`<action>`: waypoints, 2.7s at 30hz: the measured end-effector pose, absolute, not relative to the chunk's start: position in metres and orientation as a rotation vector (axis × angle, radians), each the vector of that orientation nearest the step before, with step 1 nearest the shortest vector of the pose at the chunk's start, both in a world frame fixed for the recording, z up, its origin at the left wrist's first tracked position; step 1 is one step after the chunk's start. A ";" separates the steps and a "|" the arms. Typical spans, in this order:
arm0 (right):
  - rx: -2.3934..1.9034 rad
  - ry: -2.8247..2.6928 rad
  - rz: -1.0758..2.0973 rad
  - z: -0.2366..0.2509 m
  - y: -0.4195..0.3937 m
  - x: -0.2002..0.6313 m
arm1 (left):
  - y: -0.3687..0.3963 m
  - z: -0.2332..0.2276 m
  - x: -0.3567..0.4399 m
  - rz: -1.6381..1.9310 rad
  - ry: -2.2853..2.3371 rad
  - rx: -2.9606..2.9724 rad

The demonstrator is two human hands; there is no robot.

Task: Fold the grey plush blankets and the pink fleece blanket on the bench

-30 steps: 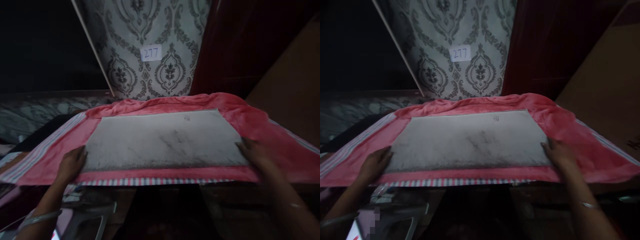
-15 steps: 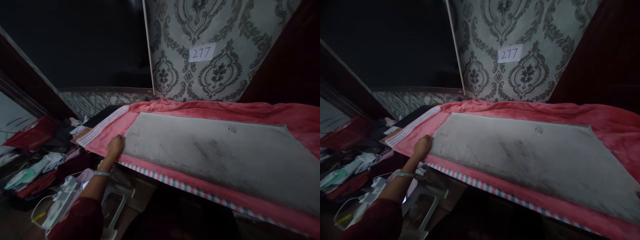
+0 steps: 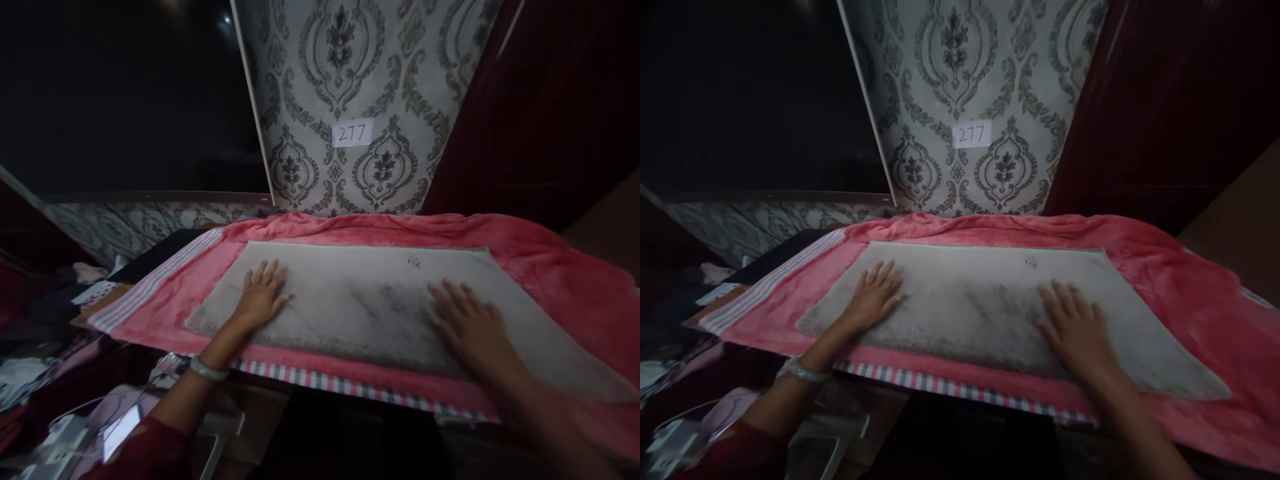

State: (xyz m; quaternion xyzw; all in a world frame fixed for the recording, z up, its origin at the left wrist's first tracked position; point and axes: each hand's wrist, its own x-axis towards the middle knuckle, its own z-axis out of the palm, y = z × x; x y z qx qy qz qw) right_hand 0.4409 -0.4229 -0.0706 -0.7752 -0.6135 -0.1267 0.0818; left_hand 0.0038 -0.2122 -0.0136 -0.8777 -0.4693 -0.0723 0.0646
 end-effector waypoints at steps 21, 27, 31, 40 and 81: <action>-1.634 -2.503 0.199 -0.024 -0.268 0.288 | -0.149 -0.005 0.021 -0.036 -1.264 -2.982; -1.622 -2.388 0.092 -0.030 -0.204 0.296 | -0.119 -0.013 0.068 -0.161 -0.906 -3.006; -1.811 -2.297 0.071 -0.020 -0.175 0.301 | -0.089 -0.015 0.091 -0.149 -0.956 -2.957; -1.597 -2.506 0.209 -0.035 -0.175 0.265 | -0.062 -0.019 0.035 -0.082 -1.407 -2.775; -2.537 -1.488 0.037 -0.050 -0.302 0.601 | -0.078 -0.010 0.071 0.097 -1.605 -2.587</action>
